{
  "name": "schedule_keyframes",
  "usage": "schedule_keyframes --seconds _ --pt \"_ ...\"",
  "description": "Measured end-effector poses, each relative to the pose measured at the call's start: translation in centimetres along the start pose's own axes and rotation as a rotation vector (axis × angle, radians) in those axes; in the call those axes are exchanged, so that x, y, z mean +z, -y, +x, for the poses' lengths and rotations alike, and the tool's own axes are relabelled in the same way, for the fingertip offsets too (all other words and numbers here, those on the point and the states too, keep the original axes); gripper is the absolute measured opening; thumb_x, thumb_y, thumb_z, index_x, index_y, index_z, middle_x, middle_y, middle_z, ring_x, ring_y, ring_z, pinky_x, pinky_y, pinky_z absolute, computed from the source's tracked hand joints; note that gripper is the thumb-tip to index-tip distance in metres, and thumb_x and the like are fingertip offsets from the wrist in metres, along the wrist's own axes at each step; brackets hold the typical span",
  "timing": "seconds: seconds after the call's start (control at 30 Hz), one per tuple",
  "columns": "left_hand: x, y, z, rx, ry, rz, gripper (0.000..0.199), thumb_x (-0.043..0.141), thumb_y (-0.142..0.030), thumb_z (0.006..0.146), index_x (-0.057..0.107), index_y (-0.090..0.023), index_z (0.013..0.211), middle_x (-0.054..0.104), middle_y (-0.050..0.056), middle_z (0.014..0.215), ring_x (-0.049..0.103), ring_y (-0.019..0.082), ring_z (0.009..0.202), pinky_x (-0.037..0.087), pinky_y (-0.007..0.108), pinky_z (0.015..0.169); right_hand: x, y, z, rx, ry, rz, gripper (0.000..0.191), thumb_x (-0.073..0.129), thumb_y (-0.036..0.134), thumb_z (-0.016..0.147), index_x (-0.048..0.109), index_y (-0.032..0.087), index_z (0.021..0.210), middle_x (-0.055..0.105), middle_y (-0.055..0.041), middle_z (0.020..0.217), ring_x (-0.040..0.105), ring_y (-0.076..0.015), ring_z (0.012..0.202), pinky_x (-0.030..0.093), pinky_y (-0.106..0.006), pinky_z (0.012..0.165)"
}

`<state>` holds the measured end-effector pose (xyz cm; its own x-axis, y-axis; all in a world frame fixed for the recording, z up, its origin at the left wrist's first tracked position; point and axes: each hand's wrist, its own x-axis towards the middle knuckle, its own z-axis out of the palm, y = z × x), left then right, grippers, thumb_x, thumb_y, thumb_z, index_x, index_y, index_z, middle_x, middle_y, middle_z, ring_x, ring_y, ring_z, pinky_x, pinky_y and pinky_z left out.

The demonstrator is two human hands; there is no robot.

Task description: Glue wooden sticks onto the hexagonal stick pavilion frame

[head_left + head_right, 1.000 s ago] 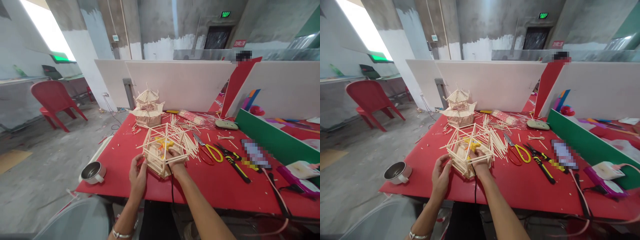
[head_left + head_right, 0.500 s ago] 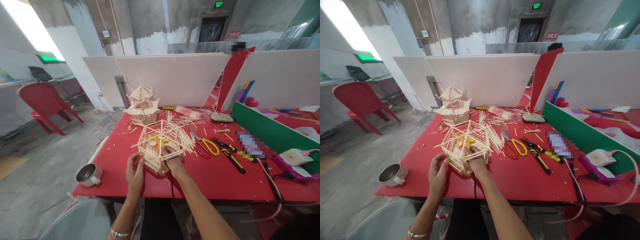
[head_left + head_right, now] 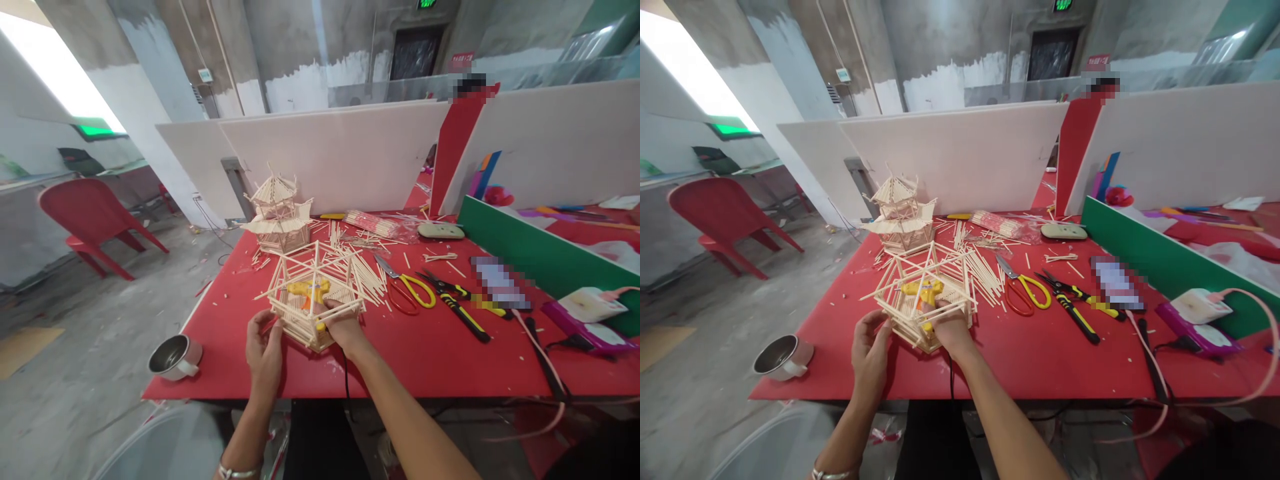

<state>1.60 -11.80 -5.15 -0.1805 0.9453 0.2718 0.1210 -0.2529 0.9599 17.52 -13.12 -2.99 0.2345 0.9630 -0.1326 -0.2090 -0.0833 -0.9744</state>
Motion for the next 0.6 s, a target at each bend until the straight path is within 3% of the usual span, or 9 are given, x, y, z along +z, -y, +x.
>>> schedule_keyframes --seconds 0.17,0.37,0.5,0.6 --pt "0.0 -0.1 0.0 -0.006 -0.029 0.017 0.026 0.065 -0.037 0.085 0.059 -0.02 0.103 0.062 0.005 0.106 0.06 0.018 0.096 0.049 0.03 0.085 -1.0 -0.2 -1.2 0.01 0.017 -0.046 0.024 0.064 0.043 0.073 0.07 0.021 0.079 0.07 -0.0023 0.072 0.063 -0.0189 0.07 0.047 -0.028 0.064" --pt "0.1 -0.3 0.0 0.002 -0.046 0.052 0.022 0.063 -0.035 0.086 0.06 -0.02 0.102 0.062 0.004 0.104 0.06 0.017 0.096 0.048 0.028 0.083 -2.0 -0.3 -2.0 -0.004 0.007 -0.232 0.021 0.063 0.039 0.073 0.069 0.02 0.071 0.068 -0.003 0.066 0.063 -0.0207 0.067 0.044 -0.029 0.062" --pt "-0.2 0.0 -0.1 -0.034 -0.087 0.051 0.024 0.062 -0.036 0.086 0.062 -0.019 0.103 0.064 0.005 0.103 0.061 0.017 0.094 0.049 0.029 0.082 -1.5 0.3 -1.4 -0.076 -0.032 -0.36 0.016 0.067 0.037 0.071 0.068 0.022 0.075 0.069 -0.0036 0.07 0.061 -0.0218 0.072 0.041 -0.029 0.064" --pt "-0.5 0.5 -0.1 -0.012 -0.162 0.073 0.024 0.061 -0.037 0.086 0.065 -0.019 0.101 0.066 0.004 0.1 0.062 0.017 0.093 0.048 0.029 0.084 -0.4 0.7 -0.6 -0.114 -0.059 -0.394 0.015 0.065 0.038 0.074 0.064 0.024 0.071 0.065 -0.0024 0.064 0.057 -0.02 0.065 0.039 -0.029 0.06"
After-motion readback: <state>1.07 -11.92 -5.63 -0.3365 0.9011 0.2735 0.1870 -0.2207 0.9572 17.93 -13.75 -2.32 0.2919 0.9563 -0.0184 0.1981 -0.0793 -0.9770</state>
